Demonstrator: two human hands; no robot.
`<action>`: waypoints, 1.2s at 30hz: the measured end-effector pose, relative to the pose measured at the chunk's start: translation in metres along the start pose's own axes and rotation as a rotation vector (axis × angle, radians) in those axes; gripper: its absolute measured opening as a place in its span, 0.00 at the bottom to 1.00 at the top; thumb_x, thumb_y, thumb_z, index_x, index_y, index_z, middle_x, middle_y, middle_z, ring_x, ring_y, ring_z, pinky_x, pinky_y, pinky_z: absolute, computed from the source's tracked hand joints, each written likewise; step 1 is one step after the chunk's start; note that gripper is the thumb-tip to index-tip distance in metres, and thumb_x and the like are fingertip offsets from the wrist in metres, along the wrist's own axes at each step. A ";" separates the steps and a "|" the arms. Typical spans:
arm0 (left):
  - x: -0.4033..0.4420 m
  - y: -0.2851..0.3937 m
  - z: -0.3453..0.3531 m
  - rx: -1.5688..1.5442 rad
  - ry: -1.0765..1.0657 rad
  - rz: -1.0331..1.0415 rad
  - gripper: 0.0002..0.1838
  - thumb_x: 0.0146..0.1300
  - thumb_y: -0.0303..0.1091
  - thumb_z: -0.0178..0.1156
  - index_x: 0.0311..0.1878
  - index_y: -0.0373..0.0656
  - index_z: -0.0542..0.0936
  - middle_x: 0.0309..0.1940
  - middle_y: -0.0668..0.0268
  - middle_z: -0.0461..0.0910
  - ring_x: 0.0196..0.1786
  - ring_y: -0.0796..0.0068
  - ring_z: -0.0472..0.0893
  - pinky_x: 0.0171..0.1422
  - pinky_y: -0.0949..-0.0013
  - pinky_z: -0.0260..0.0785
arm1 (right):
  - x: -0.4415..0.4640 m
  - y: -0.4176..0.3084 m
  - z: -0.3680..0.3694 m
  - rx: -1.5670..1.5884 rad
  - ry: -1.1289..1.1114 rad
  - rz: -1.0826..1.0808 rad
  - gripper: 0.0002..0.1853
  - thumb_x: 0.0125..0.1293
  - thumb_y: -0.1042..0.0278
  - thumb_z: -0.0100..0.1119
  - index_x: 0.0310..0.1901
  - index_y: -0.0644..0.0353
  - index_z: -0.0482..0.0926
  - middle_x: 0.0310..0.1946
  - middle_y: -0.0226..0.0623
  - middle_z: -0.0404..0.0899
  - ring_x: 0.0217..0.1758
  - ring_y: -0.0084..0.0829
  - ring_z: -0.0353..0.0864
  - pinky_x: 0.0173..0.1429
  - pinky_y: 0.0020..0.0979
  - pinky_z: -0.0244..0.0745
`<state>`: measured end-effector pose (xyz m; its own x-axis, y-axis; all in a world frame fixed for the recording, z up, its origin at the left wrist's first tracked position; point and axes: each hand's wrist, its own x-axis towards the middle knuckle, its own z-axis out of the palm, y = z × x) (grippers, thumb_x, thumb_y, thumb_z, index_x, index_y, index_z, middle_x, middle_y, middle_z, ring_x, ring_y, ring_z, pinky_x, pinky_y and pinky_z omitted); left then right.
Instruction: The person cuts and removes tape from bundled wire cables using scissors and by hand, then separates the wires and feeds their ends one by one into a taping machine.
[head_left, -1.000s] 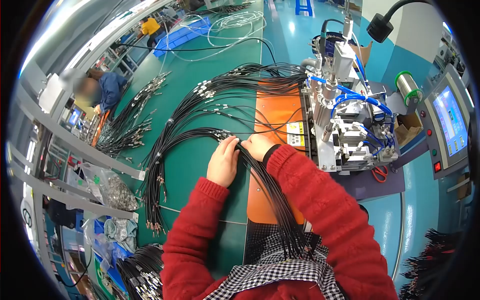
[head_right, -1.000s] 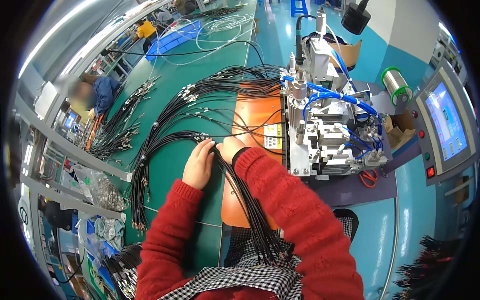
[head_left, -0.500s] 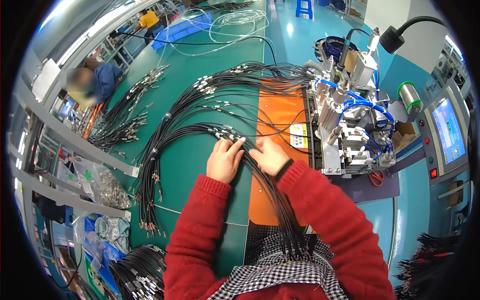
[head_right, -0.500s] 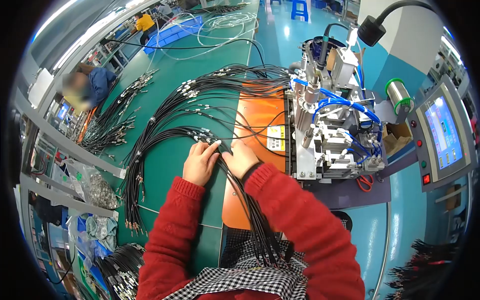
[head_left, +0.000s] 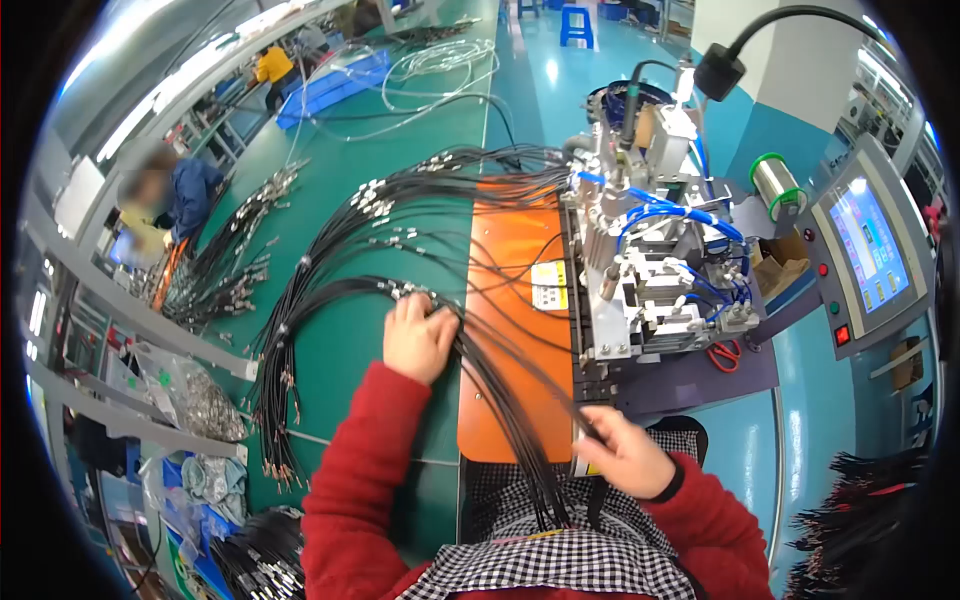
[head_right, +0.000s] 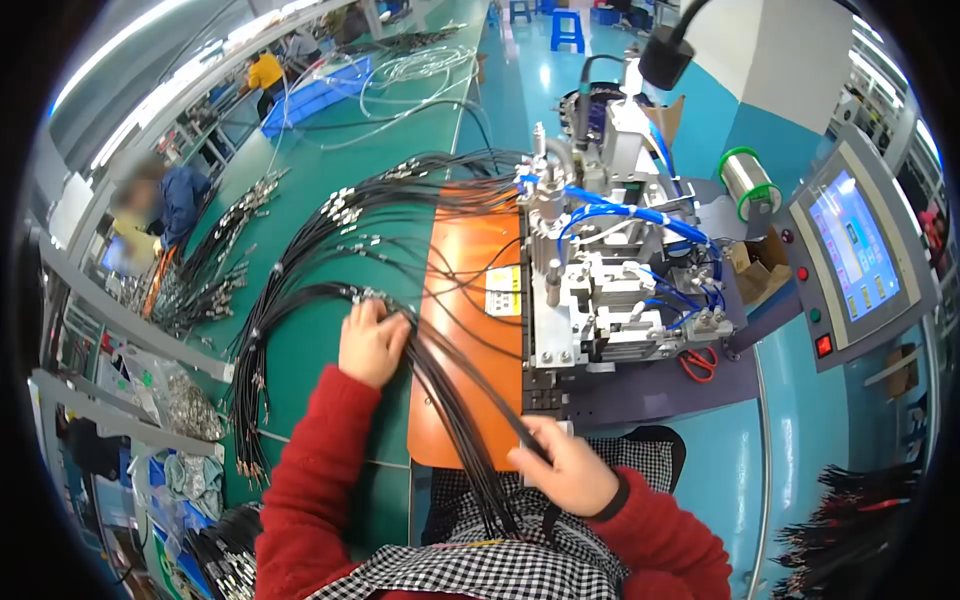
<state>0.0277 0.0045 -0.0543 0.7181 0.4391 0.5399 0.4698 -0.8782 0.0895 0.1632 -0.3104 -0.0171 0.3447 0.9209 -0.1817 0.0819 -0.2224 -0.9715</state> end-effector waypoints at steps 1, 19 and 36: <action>0.000 0.021 -0.010 -0.043 -0.049 0.013 0.09 0.60 0.40 0.59 0.38 0.48 0.83 0.43 0.63 0.74 0.48 0.58 0.74 0.55 0.58 0.64 | -0.001 0.013 0.010 0.018 0.028 -0.095 0.19 0.70 0.71 0.52 0.60 0.66 0.70 0.29 0.34 0.78 0.26 0.28 0.75 0.32 0.30 0.70; -0.014 0.174 -0.084 -0.534 -0.267 0.452 0.11 0.61 0.36 0.62 0.45 0.45 0.77 0.38 0.66 0.77 0.39 0.67 0.76 0.48 0.69 0.69 | -0.052 0.000 -0.013 -0.257 0.264 0.034 0.11 0.64 0.72 0.59 0.47 0.63 0.76 0.31 0.39 0.79 0.25 0.39 0.76 0.32 0.32 0.73; -0.047 -0.229 -0.003 0.771 -0.026 -0.790 0.29 0.58 0.51 0.63 0.54 0.39 0.73 0.47 0.52 0.75 0.46 0.52 0.77 0.51 0.52 0.70 | -0.036 0.015 -0.012 -0.350 -0.011 -0.245 0.06 0.65 0.73 0.56 0.42 0.61 0.78 0.33 0.36 0.77 0.28 0.38 0.75 0.33 0.31 0.71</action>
<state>-0.1154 0.1838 -0.0979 0.0811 0.8365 0.5420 0.9887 0.0013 -0.1499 0.1635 -0.3508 -0.0237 0.2653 0.9631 0.0449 0.4733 -0.0895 -0.8764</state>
